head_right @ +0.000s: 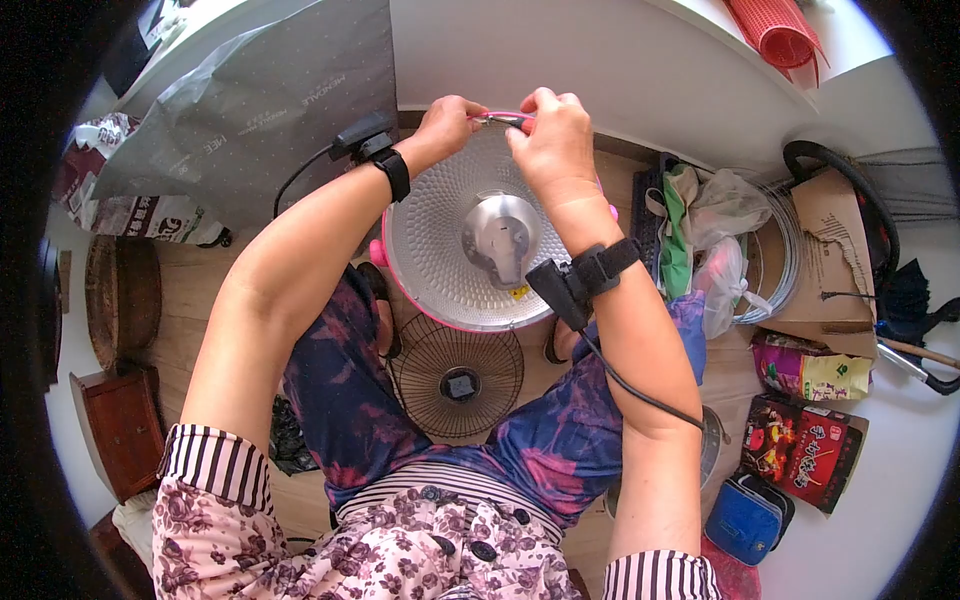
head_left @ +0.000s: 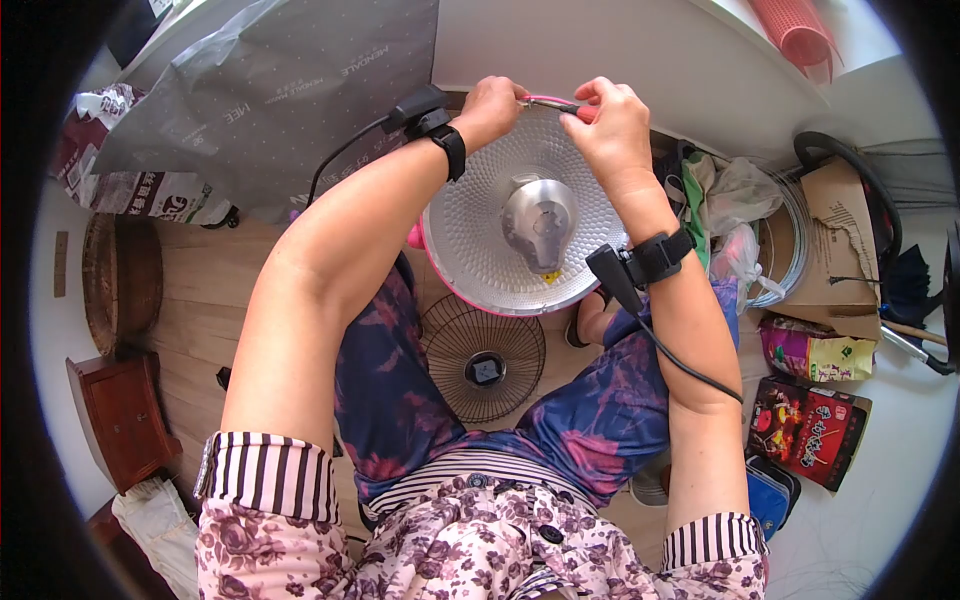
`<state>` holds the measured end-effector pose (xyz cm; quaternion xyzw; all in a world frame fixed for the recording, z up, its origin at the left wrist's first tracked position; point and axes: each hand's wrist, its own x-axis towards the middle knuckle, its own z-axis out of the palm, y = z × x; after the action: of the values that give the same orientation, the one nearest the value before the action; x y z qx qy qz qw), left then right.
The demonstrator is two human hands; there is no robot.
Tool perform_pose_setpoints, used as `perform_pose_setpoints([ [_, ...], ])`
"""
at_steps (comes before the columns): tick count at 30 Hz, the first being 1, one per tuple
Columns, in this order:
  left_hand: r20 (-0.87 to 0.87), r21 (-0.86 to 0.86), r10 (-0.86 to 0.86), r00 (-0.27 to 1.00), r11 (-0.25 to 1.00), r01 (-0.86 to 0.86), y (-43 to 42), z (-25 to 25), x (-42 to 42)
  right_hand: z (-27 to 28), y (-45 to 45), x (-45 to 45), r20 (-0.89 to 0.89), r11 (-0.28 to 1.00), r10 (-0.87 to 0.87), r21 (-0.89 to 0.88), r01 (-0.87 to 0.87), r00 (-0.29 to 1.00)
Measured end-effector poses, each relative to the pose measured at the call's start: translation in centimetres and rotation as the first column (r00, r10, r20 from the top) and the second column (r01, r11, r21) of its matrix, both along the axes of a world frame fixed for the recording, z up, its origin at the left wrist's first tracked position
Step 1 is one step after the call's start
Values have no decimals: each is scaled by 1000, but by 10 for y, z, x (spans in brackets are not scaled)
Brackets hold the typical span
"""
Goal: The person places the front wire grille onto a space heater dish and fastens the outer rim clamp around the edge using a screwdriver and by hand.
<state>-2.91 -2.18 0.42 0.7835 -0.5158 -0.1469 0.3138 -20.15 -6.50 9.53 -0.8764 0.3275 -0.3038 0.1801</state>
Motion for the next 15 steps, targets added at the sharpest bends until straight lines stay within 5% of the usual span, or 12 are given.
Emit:
perform_pose_setpoints([
  [5, -12, -4, -12, 1000, 1000, 12, -1, -3, 3, 6, 3, -5, -215, 951, -16, -304, -52, 976],
  [11, -25, -11, -9, 1000, 1000, 9, -2, -6, 4, 16, 6, -10, -363, 901, 19, -398, -173, 932],
  [15, -65, 23, -3, 998, 1000, 4, -2, 1, 0, 11, 11, -6, -343, 923, -56, -375, -82, 938],
])
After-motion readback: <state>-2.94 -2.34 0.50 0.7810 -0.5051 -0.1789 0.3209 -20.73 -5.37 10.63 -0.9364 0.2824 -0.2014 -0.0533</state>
